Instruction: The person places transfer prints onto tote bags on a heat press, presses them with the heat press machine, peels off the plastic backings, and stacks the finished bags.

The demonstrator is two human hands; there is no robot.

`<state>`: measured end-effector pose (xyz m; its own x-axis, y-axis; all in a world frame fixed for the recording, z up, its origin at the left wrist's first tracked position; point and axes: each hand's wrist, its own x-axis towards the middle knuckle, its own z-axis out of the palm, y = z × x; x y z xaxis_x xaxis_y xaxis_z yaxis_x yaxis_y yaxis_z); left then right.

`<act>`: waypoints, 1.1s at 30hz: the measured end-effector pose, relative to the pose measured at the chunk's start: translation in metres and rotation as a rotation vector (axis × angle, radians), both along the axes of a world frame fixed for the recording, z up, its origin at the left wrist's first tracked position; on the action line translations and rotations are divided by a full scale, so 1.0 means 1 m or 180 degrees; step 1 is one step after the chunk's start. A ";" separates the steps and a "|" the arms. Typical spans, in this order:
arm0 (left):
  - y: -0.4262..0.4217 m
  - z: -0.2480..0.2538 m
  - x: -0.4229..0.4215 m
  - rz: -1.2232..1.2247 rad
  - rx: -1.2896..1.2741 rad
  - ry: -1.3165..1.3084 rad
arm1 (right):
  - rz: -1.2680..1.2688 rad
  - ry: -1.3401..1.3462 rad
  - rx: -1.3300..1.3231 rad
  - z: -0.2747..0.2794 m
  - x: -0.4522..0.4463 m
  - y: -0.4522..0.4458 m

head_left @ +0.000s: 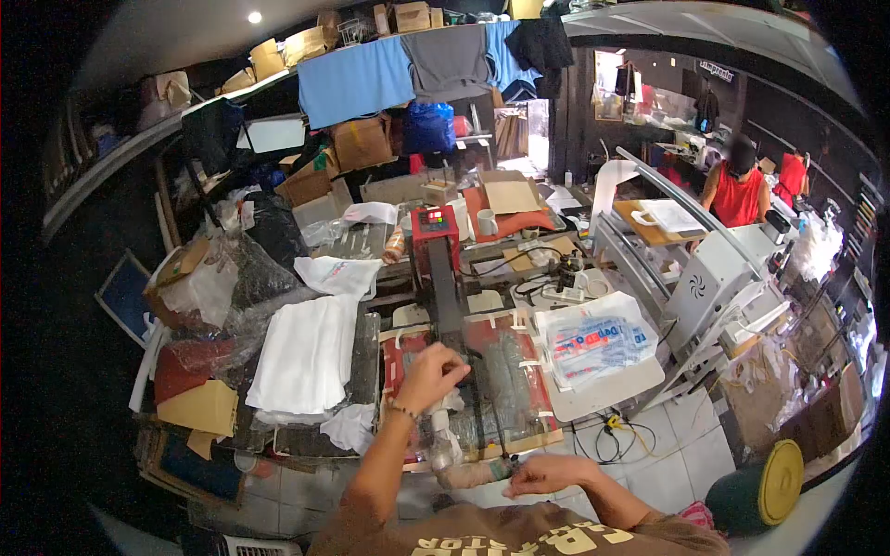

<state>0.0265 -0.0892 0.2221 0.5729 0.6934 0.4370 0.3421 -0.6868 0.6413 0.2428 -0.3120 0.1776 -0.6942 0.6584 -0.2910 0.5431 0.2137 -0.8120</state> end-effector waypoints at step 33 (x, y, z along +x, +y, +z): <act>0.048 -0.103 0.008 0.1208 -0.1800 -0.0622 | -0.0566 -0.1192 0.1308 0.022 -0.103 0.037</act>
